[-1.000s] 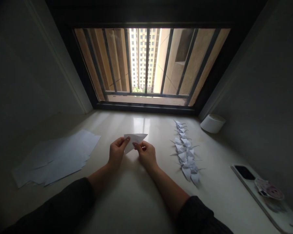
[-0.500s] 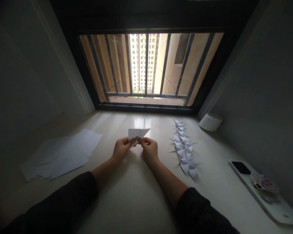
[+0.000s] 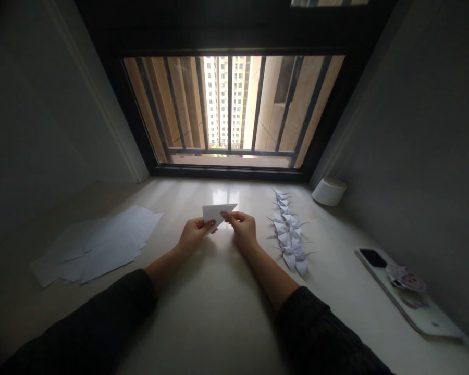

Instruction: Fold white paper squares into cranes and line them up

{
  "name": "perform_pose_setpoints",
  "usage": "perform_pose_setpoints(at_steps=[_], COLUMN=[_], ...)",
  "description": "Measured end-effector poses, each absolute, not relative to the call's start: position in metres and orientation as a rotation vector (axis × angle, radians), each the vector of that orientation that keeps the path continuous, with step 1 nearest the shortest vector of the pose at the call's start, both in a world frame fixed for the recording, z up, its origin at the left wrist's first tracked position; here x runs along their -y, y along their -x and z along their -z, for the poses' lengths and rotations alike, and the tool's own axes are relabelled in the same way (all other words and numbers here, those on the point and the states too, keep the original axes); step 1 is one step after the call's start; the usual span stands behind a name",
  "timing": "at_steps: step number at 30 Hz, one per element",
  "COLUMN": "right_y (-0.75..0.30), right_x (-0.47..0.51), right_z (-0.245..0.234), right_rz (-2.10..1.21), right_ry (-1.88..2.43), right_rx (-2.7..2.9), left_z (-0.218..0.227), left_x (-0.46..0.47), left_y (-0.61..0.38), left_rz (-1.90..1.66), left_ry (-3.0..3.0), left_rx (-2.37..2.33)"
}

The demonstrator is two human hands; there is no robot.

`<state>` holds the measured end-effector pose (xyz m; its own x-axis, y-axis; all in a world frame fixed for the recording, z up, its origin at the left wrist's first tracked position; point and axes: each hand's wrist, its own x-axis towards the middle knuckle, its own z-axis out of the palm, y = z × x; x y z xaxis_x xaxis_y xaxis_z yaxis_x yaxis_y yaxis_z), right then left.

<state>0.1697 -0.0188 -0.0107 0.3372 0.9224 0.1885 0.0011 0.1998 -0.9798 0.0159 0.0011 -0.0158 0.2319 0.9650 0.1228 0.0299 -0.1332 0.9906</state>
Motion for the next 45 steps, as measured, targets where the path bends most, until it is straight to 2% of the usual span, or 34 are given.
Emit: perform_pose_setpoints(at_steps=[6, 23, 31, 37, 45], right_y=[-0.193, -0.180, -0.178, -0.175, -0.163], right_x=[0.004, 0.007, 0.013, 0.016, 0.022], right_z=[0.018, 0.025, 0.014, 0.013, 0.014], right_rz=[-0.799, -0.802, -0.987, -0.938, -0.964], right_ry=[1.178, 1.100, 1.169, 1.153, 1.066], right_rx=[0.852, 0.880, 1.106, 0.996, 0.880], left_z=[0.024, 0.016, 0.014, 0.008, 0.016], left_x=[-0.004, 0.002, 0.003, 0.001, 0.003], left_y=[-0.016, -0.017, -0.016, -0.016, -0.025], left_rz=[-1.071, -1.208, -1.262, -1.345, -1.191], left_ry=[-1.526, -1.541, -1.554, -1.303, -1.378], left_rx=[-1.047, -1.169, -1.189, -1.089, -1.048])
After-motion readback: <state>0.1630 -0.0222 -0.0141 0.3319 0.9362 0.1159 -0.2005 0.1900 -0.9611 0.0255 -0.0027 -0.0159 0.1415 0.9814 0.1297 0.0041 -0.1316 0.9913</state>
